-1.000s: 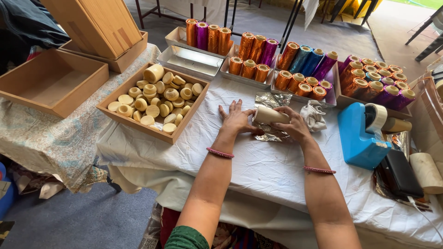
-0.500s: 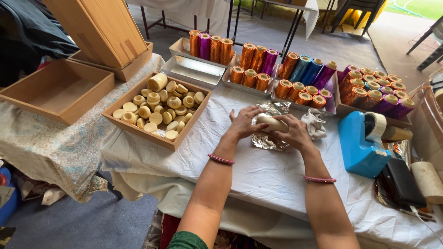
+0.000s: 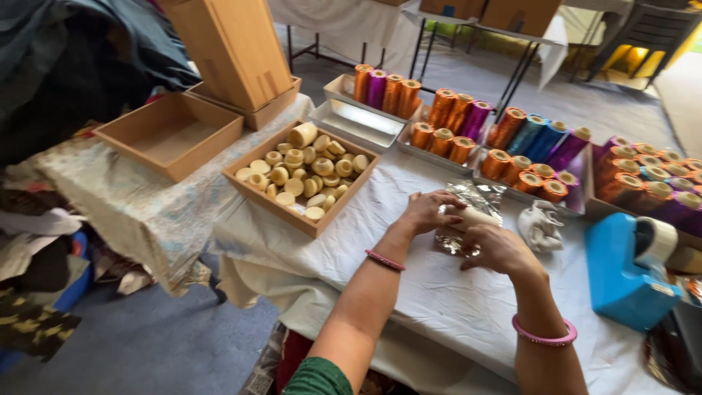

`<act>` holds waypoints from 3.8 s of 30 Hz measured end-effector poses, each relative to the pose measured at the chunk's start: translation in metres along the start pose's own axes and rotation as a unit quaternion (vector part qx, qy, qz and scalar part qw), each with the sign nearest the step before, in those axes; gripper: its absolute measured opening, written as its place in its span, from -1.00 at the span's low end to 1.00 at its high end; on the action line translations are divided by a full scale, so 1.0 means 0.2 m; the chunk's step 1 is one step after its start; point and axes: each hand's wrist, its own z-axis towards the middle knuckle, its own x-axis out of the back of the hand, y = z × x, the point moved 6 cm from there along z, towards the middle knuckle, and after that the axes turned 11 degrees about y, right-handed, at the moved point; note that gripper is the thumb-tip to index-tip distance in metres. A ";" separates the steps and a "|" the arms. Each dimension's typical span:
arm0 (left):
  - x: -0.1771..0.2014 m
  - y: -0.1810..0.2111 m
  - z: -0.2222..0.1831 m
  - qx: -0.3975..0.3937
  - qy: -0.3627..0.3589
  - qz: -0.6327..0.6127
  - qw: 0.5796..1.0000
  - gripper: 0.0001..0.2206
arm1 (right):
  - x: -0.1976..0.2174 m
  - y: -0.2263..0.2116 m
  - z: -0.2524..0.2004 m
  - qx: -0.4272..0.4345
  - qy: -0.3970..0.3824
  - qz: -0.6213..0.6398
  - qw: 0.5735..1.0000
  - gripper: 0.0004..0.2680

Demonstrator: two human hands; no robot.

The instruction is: Wrapping small cylindrical wooden components in orange and silver decorative foil.

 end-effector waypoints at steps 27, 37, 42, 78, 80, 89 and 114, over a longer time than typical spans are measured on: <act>0.16 0.14 -0.02 -0.069 0.036 -0.052 0.996 -0.32 | -0.03 0.07 0.02 -0.062 0.034 0.093 0.993 -0.86; 0.28 0.32 -0.09 -0.113 -0.003 0.021 0.993 -0.27 | 0.18 0.02 0.01 -0.049 0.189 0.075 0.978 -0.91; 0.16 0.20 -0.06 -0.137 0.067 0.079 0.985 -0.48 | 0.23 0.01 0.00 -0.077 0.247 0.092 0.961 -0.95; 0.12 0.13 0.10 0.099 -0.049 0.016 0.994 -0.71 | -0.05 0.33 0.09 -0.174 0.178 0.447 0.859 -0.75; 0.11 0.12 0.10 0.097 -0.041 -0.003 0.994 -0.71 | -0.10 0.36 0.09 -0.189 0.179 0.476 0.840 -0.77; 0.09 0.10 0.07 0.139 -0.012 -0.059 0.988 -0.74 | -0.13 0.35 0.12 -0.225 0.191 0.548 0.783 -0.88; 0.01 0.06 0.10 0.122 0.016 -0.019 0.992 -0.72 | 0.13 0.08 0.05 0.040 0.341 -0.009 0.939 -0.78</act>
